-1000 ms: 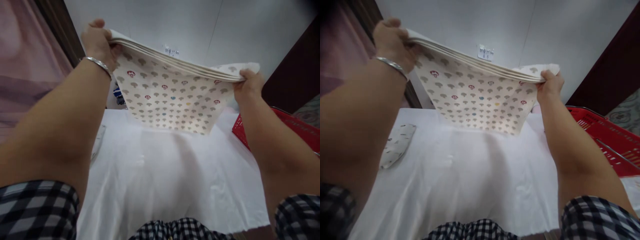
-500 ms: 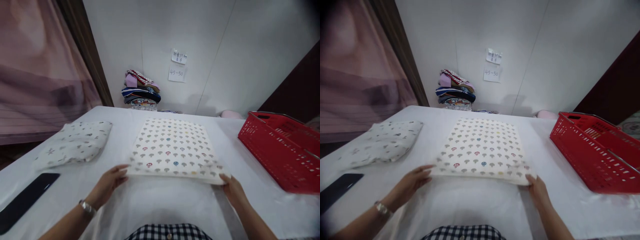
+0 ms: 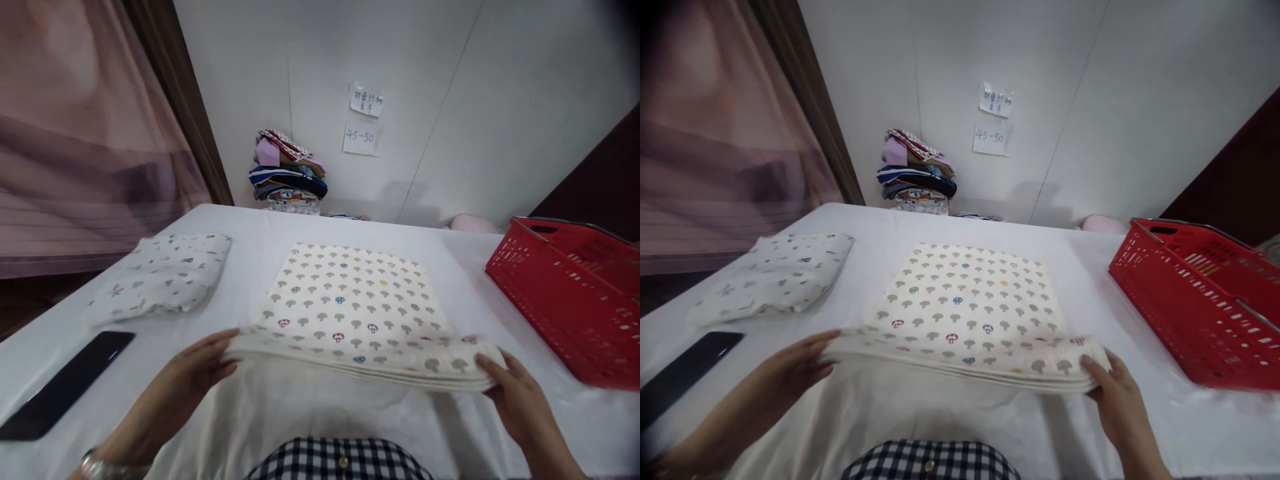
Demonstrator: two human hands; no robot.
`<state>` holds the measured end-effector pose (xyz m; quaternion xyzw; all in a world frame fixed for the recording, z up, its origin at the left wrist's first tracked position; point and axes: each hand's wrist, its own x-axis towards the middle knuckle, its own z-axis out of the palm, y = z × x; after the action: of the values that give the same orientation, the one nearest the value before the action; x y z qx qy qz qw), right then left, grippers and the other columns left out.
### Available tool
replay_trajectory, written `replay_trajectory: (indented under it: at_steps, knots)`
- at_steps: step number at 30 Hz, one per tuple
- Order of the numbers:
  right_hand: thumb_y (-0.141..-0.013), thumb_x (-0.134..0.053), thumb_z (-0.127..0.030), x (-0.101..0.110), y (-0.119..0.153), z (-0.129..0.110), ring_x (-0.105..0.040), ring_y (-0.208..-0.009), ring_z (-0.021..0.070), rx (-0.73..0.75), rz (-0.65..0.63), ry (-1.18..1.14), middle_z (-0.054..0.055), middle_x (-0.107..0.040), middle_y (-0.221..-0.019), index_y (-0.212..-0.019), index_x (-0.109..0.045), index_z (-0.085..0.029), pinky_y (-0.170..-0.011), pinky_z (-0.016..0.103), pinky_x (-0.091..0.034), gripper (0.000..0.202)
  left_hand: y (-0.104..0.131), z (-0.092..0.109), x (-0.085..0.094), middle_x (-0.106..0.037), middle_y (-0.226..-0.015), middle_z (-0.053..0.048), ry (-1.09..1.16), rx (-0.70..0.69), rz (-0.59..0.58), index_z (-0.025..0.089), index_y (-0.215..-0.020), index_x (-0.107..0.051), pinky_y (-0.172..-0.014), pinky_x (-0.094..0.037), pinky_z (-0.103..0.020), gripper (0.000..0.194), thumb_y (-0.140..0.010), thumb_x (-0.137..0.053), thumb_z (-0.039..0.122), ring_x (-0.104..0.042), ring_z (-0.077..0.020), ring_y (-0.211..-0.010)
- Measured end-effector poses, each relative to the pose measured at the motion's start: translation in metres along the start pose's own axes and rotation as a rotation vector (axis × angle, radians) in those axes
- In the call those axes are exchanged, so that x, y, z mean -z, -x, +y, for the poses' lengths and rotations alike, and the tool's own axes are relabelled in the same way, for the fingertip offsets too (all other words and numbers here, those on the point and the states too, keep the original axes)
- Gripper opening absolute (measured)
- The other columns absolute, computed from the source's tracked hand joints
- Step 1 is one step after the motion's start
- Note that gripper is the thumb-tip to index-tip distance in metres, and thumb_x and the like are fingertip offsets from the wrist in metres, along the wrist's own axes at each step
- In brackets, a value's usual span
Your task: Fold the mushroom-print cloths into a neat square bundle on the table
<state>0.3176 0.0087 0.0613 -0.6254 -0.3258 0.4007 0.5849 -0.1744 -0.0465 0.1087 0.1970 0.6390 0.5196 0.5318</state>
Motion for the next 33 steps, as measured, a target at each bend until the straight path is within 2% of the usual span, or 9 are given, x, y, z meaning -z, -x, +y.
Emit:
replay_trajectory:
  at_steps: [3,8,12,15,20,22,27,30,33]
  knots:
    - [-0.055,-0.078,-0.021,-0.019,-0.038,-0.025,-0.061,-0.05,0.0151,-0.035,-0.062,0.112,-0.005,-0.061,-0.063,-0.132,-0.043,-0.035,-0.043,0.024,-0.052,0.086,-0.036,0.029,-0.023,-0.07,-0.094,-0.008,0.141,-0.072,-0.125,0.017,-0.099,-0.067,-0.078,-0.057,-0.027,0.032,-0.067,-0.063,0.019,-0.066,-0.0209,-0.089]
    - [-0.065,-0.068,-0.014,-0.077,-0.137,-0.05,-0.059,-0.054,0.0121,-0.148,-0.227,0.041,0.001,-0.064,-0.071,-0.094,-0.064,-0.018,-0.045,0.021,-0.052,0.03,-0.142,0.075,-0.077,-0.067,-0.095,-0.014,0.207,-0.058,-0.224,0.006,-0.102,-0.058,-0.081,-0.055,-0.025,0.032,-0.073,-0.049,0.002,-0.066,-0.0187,-0.09]
    - [-0.077,-0.057,-0.011,-0.133,-0.211,-0.03,-0.063,-0.057,0.014,-0.307,-0.184,-0.02,0.005,-0.065,-0.065,-0.083,-0.058,-0.013,-0.048,0.02,-0.053,0.006,-0.233,0.075,-0.125,-0.067,-0.085,-0.006,0.016,-0.028,-0.05,0.011,-0.104,-0.055,-0.079,-0.052,-0.019,0.032,-0.077,-0.045,-0.002,-0.066,-0.0103,-0.082]
    - [-0.08,-0.055,-0.012,-0.159,-0.238,-0.009,-0.064,-0.06,0.0146,-0.377,-0.178,0.015,0.007,-0.066,-0.068,-0.085,-0.057,-0.012,-0.05,0.021,-0.054,0.005,-0.275,0.062,-0.144,-0.065,-0.076,-0.003,-0.133,0.004,0.012,0.014,-0.102,-0.056,-0.073,-0.052,-0.02,0.031,-0.076,-0.049,-0.002,-0.065,-0.0097,-0.075]
    - [-0.069,-0.064,-0.006,-0.156,-0.248,0.005,-0.066,-0.075,0.015,-0.345,-0.371,0.06,0.005,-0.068,-0.088,-0.093,-0.055,-0.018,-0.056,0.021,-0.054,0.028,-0.301,0.065,-0.139,-0.062,-0.059,-0.001,-0.37,0.001,0.027,0.017,-0.082,-0.062,-0.063,-0.05,-0.026,0.013,-0.07,-0.065,0.014,-0.065,-0.0178,-0.07]
    - [-0.067,-0.066,-0.009,-0.148,-0.251,0.005,-0.064,-0.069,0.0134,-0.295,-0.398,0.19,0.003,-0.068,-0.085,-0.093,-0.055,-0.02,-0.049,0.019,-0.049,0.031,-0.305,0.075,-0.134,-0.062,-0.058,-0.002,-0.575,-0.103,0.067,0.018,-0.072,-0.063,-0.064,-0.048,-0.028,0.009,-0.067,-0.068,0.024,-0.064,-0.0208,-0.072]
    - [-0.07,-0.067,-0.035,-0.14,-0.268,0.0,-0.045,-0.043,0.0098,-0.096,-0.24,0.711,-0.003,-0.049,-0.047,-0.068,-0.056,-0.018,-0.038,0.02,-0.027,0.02,-0.317,0.08,-0.141,-0.067,-0.083,-0.007,-1.104,-0.477,0.261,0.018,-0.08,-0.066,-0.072,-0.045,-0.029,0.031,-0.075,-0.054,0.046,-0.062,-0.0218,-0.085]
    - [-0.07,-0.064,-0.043,-0.142,-0.279,-0.003,-0.051,-0.051,0.0132,0.073,-0.159,1.104,0.001,-0.054,-0.051,-0.062,-0.059,-0.018,-0.046,0.023,-0.031,0.027,-0.329,0.069,-0.151,-0.066,-0.091,-0.01,-1.177,-0.444,0.248,0.017,-0.083,-0.066,-0.073,-0.045,-0.029,0.031,-0.079,-0.05,0.043,-0.061,-0.0221,-0.088]
    - [-0.076,-0.055,-0.044,-0.147,-0.285,0.0,-0.054,-0.058,0.0159,0.148,-0.183,1.182,0.004,-0.06,-0.061,-0.067,-0.061,-0.016,-0.051,0.024,-0.034,0.03,-0.339,0.062,-0.157,-0.067,-0.091,-0.011,-1.178,-0.398,0.229,0.017,-0.083,-0.066,-0.072,-0.044,-0.029,0.029,-0.08,-0.048,0.04,-0.061,-0.0231,-0.088]
